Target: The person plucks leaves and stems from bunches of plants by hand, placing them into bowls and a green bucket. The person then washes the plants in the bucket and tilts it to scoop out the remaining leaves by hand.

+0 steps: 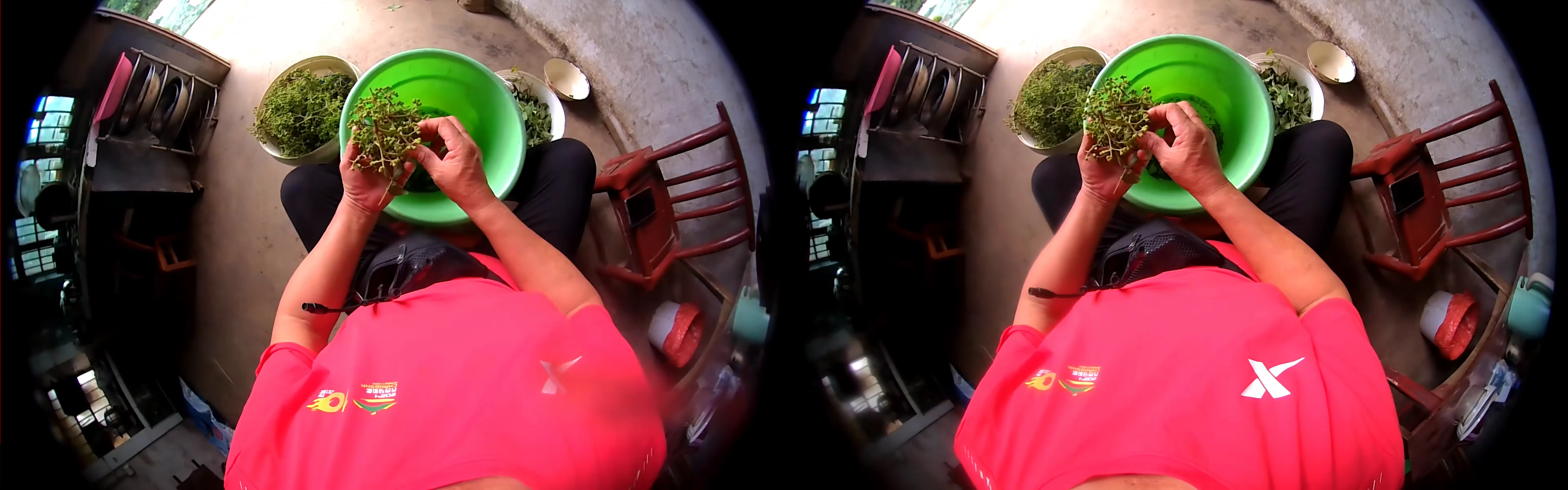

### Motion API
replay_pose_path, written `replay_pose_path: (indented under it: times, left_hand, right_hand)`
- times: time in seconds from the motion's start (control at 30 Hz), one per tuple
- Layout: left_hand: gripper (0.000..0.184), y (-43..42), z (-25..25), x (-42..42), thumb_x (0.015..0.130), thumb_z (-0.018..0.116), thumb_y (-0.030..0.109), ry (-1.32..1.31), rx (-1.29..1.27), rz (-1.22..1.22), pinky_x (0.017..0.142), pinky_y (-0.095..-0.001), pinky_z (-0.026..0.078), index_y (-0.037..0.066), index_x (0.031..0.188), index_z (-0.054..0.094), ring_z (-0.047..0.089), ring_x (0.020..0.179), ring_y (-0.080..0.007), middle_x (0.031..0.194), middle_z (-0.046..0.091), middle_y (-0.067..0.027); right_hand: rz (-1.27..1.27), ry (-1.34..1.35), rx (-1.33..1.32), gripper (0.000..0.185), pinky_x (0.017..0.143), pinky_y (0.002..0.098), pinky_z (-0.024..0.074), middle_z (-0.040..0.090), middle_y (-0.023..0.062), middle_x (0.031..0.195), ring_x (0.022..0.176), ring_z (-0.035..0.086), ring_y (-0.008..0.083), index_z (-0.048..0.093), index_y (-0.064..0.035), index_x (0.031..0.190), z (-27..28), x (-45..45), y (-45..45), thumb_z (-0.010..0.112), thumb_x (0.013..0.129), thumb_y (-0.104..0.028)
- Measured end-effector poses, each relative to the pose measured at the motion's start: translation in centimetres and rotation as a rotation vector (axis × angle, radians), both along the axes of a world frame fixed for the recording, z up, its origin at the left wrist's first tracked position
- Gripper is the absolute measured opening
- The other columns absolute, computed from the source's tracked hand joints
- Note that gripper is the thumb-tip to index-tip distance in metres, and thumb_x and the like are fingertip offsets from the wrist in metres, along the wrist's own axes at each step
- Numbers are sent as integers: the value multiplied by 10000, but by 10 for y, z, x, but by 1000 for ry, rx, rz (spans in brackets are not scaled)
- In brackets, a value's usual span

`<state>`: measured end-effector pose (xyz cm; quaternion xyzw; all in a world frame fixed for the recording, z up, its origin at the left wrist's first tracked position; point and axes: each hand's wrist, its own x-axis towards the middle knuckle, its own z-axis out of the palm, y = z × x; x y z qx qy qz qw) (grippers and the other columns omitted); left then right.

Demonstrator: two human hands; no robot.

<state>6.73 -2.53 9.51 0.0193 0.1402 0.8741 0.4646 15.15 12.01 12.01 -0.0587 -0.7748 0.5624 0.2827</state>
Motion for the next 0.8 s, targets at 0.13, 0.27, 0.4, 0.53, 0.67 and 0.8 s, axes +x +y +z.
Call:
replay_pose_path:
  times: [0.13,0.27,0.4,0.53,0.67,0.8]
  left_hand:
    - [520,2,3,6,902,437,473,-15,-55,24,692,-426,537,88,1242,512,604,980,-316,1157,595,-141]
    - [505,1,9,4,909,436,460,12,-131,109,717,-439,542,92,1247,509,593,1023,-309,1169,591,-130]
    - [523,-2,7,-1,913,428,455,26,-156,114,848,-490,491,95,1291,476,540,1111,-343,1253,542,-129]
    - [514,-3,8,-2,918,422,427,39,-204,144,948,-533,411,96,1311,448,488,1175,-361,1301,504,-138]
    - [439,0,7,-3,909,475,339,45,-220,182,965,-575,383,88,1269,476,489,1167,-365,1270,520,-152]
    - [377,4,1,-3,885,523,248,98,-241,210,928,-522,438,83,1224,501,537,1106,-301,1185,571,-113]
  right_hand:
    - [-53,-14,25,176,682,331,499,602,91,818,744,620,231,586,-42,883,-1,-3,4,676,732,-38]
    - [-50,-84,-14,101,672,324,500,614,92,780,713,620,229,570,-32,822,-11,-1,18,643,753,-40]
    - [5,-155,-163,57,678,298,493,616,55,742,702,604,155,581,-30,817,-12,3,31,622,790,-59]
    - [139,-28,-370,52,590,241,467,573,71,849,663,539,109,530,-44,788,-25,5,50,500,773,-3]
    - [146,-114,-948,120,498,249,440,555,96,858,619,526,131,481,-65,728,6,12,41,441,721,47]
    - [278,-197,-1137,251,398,246,356,506,68,759,480,411,124,486,-51,858,16,13,25,367,682,82]
